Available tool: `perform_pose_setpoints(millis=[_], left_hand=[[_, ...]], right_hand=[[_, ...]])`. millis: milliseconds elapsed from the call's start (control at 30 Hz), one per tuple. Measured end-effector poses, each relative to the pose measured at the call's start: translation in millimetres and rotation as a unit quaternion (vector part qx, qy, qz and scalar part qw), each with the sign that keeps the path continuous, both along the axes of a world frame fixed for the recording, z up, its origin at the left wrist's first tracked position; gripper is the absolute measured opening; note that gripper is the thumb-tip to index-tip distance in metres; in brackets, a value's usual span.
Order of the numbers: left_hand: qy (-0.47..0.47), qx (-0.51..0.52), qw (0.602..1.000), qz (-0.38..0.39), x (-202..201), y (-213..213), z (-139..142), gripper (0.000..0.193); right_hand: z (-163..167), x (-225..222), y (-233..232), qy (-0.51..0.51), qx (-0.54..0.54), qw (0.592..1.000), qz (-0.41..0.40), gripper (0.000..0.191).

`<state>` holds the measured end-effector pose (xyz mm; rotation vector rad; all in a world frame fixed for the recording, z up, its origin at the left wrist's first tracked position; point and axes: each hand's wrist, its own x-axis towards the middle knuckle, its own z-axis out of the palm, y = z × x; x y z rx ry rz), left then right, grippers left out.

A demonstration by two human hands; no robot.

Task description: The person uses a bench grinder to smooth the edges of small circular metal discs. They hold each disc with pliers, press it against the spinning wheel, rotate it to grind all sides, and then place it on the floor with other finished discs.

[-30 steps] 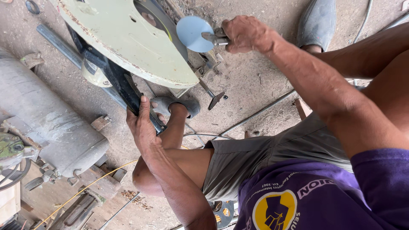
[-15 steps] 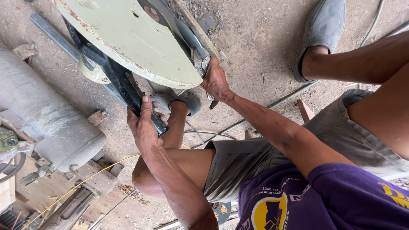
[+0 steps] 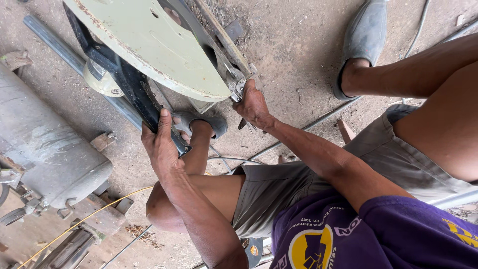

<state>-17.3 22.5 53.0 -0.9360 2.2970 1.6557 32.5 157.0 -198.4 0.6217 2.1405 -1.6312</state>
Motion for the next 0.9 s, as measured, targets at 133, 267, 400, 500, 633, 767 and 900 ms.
perform_pose_setpoints(millis=[133,267,400,500,633,767,900], left_hand=[[-0.002,-0.016,1.0,0.001,0,4,4,0.034],[0.013,0.009,1.0,-0.009,-2,5,4,0.034],[-0.004,-0.006,1.0,0.0,-2,3,4,0.036],[-0.004,-0.007,1.0,0.003,-3,2,5,0.039],[-0.002,-0.005,1.0,-0.001,-4,3,6,0.04],[-0.007,0.005,1.0,0.002,-3,5,5,0.04],[-0.003,0.016,1.0,0.006,-3,5,6,0.04]], right_hand=[[3,5,25,-0.052,0.016,0.995,0.078,0.041],[5,12,75,-0.112,0.036,0.976,0.185,0.046],[6,10,117,-0.124,-0.065,0.981,0.136,0.035],[9,6,131,-0.056,-0.285,0.956,-0.032,0.04],[12,-1,133,-0.012,-0.269,0.956,-0.121,0.05],[14,1,135,0.016,-0.386,0.901,-0.198,0.049],[17,5,145,-0.017,-0.572,0.793,-0.206,0.041]])
